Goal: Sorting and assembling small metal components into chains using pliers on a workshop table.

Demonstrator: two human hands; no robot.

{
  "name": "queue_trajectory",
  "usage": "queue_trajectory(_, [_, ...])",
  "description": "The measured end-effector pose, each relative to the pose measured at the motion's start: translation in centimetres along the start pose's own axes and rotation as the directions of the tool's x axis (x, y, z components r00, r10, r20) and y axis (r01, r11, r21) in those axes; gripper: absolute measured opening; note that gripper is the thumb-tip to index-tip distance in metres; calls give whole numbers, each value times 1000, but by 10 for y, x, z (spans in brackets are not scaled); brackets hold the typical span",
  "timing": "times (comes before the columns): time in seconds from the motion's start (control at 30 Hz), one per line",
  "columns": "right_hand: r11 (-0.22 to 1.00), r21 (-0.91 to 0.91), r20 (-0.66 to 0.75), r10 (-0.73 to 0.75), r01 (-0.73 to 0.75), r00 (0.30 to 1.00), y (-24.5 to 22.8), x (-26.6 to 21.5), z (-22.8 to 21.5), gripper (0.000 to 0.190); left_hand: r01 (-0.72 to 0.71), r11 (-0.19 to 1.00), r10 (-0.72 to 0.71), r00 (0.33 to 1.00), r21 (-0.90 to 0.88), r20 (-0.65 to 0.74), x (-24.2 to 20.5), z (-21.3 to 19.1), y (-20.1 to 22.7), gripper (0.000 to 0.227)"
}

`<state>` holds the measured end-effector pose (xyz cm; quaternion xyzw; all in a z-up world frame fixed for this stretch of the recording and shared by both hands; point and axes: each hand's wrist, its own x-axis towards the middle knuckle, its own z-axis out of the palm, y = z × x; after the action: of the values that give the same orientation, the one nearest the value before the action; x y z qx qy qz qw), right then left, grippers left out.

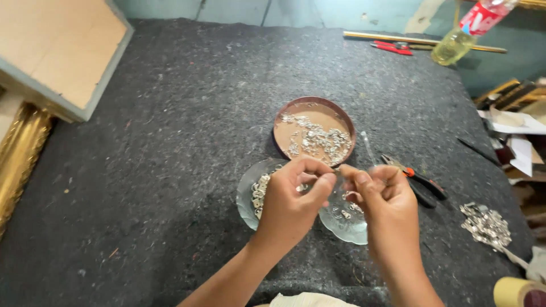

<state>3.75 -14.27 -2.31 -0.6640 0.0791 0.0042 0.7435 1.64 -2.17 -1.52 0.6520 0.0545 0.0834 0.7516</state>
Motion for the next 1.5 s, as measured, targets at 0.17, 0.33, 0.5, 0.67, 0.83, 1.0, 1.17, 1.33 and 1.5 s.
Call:
queue_trajectory(0.17, [861, -503, -84, -141, 80, 986, 40, 72, -73, 29, 51, 991, -53, 998, -120, -14, 12, -4, -30, 20])
queue_trajectory(0.33, [314, -947, -109, -89, -76, 990, 91, 133, -154, 41, 203, 977, -204, 979, -66, -13, 19, -6, -19, 6])
queue_trajectory(0.5, [53, -992, -107, 144, -115, 984, 78, 126, -135, 40, 343, 939, -340, 937, 30, -76, 26, -8, -18, 9])
queue_trajectory(0.67, [100, -964, -209, 290, -247, 934, 51, 121, -109, 33, 309, 945, -301, 950, 105, -85, 30, -19, -25, 15])
queue_trajectory(0.83, [95, -964, -221, 232, -248, 947, 12, 106, -86, 42, 233, 946, -204, 969, 228, -140, 35, -37, -30, 6])
queue_trajectory(1.0, [659, -741, -51, 135, -128, 990, -22, 77, -59, 42, 49, 888, 0, 994, 458, -107, 42, -51, -30, 9])
queue_trajectory(1.17, [829, -423, 169, 469, -366, 867, -34, 51, -23, 47, -225, 833, 264, 964, 505, -5, 47, -50, -27, 14])
queue_trajectory(1.33, [823, -233, 334, 568, -518, 752, -23, 37, -8, 44, -393, 762, 420, 905, 515, 68, 47, -53, -21, 13])
queue_trajectory(1.5, [812, -405, 600, 583, -420, 549, -22, 33, -15, 46, -476, 729, 509, 858, 492, 75, 43, -57, -16, 10])
